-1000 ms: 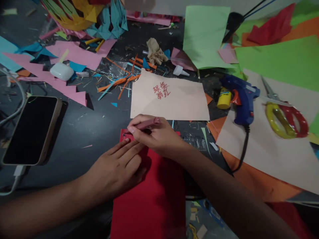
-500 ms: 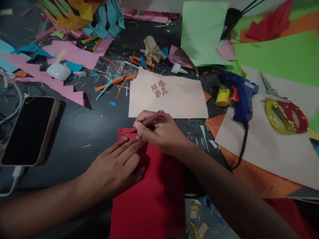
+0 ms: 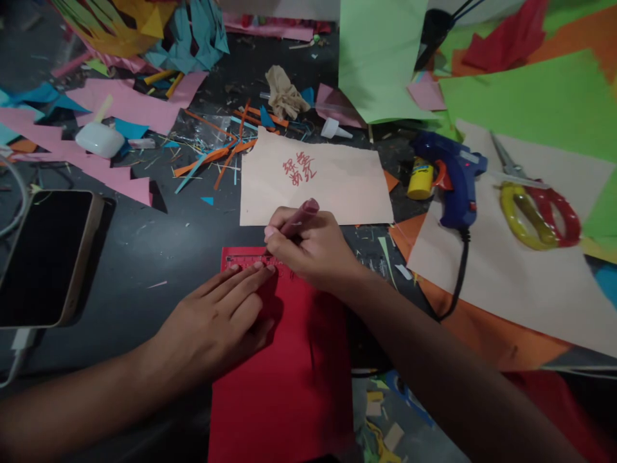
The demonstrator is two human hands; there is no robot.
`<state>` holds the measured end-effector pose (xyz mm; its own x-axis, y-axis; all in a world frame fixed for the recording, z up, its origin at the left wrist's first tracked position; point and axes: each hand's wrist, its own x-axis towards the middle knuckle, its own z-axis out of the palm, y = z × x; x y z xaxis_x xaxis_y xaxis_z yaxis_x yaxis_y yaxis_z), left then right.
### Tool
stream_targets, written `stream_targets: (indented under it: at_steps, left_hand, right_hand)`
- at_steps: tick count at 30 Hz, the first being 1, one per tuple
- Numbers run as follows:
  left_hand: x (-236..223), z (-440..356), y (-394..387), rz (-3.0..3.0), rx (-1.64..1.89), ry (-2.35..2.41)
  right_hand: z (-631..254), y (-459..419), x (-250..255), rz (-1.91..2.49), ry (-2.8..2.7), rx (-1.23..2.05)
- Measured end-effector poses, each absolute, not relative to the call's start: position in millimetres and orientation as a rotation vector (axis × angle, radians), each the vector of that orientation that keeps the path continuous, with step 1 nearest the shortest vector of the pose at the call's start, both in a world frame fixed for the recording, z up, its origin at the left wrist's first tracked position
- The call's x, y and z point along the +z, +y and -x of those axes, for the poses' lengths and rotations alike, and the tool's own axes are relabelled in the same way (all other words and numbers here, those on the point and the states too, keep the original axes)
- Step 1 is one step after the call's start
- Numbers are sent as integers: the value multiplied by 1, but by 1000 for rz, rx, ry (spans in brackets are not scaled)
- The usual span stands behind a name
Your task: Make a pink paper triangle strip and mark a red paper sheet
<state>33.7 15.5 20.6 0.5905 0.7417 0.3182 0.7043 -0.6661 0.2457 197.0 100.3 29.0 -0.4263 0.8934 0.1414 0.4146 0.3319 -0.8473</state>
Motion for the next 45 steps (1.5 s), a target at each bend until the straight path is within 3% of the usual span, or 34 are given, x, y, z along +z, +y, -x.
stream_targets:
  at_steps: [45]
  left_hand:
    - [23, -35, 18, -2723, 623, 1227]
  right_hand:
    - [-198, 101, 25, 1306, -1831, 859]
